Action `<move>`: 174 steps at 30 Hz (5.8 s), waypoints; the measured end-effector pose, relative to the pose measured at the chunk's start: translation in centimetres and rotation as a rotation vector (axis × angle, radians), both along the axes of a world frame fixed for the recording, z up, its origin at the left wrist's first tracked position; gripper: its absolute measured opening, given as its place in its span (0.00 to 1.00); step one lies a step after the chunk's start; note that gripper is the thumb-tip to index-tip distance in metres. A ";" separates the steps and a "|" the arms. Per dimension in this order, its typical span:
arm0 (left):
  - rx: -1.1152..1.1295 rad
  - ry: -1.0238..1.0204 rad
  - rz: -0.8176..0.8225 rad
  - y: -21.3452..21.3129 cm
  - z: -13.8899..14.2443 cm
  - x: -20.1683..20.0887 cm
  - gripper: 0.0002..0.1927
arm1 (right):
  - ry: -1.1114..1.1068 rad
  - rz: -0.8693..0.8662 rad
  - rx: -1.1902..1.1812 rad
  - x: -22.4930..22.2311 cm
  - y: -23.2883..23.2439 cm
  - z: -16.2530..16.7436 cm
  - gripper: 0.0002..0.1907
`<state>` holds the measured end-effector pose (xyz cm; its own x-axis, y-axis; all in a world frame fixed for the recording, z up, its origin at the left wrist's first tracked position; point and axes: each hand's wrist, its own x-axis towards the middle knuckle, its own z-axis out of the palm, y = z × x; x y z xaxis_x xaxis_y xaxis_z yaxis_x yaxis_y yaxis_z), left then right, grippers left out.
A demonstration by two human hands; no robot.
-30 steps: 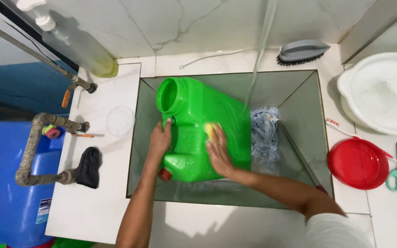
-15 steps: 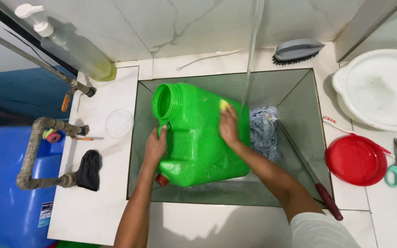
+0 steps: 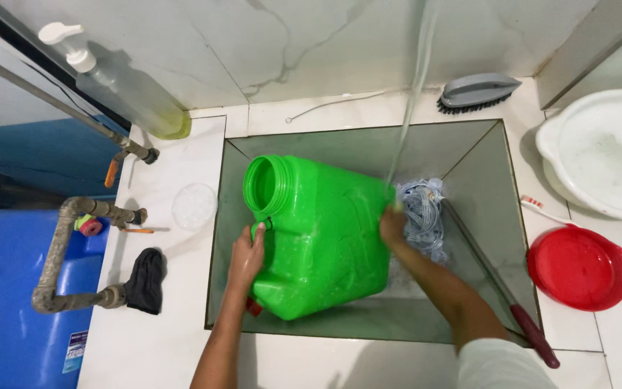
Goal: The person cleans a green plastic container by rinsing it under running water, scrubbing the exterior with a sponge, and using a toothbrush to clean the rim. They remove a label with scissors, rinse the container again, and place it among other containers.
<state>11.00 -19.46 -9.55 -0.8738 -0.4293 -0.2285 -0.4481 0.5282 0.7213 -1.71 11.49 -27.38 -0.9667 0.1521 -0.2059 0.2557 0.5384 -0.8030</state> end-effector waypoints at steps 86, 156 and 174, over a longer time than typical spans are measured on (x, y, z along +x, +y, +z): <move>0.073 0.220 0.011 5.7 1.8 -6.2 0.24 | -0.264 0.094 -0.246 10.5 1.0 0.6 0.32; -0.440 0.149 -0.396 13.0 6.0 -9.1 0.31 | 0.274 0.432 0.100 -7.3 10.4 30.0 0.13; -0.155 0.372 -0.465 14.4 8.5 -9.7 0.17 | -0.186 0.487 -0.440 -7.7 5.4 37.7 0.11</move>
<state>1.27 -5.03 -1.09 -0.9867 0.0124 0.1622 0.1215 0.7188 0.6845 -9.42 16.94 10.35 -0.8464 -0.4269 -0.3184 0.2219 0.2608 -0.9395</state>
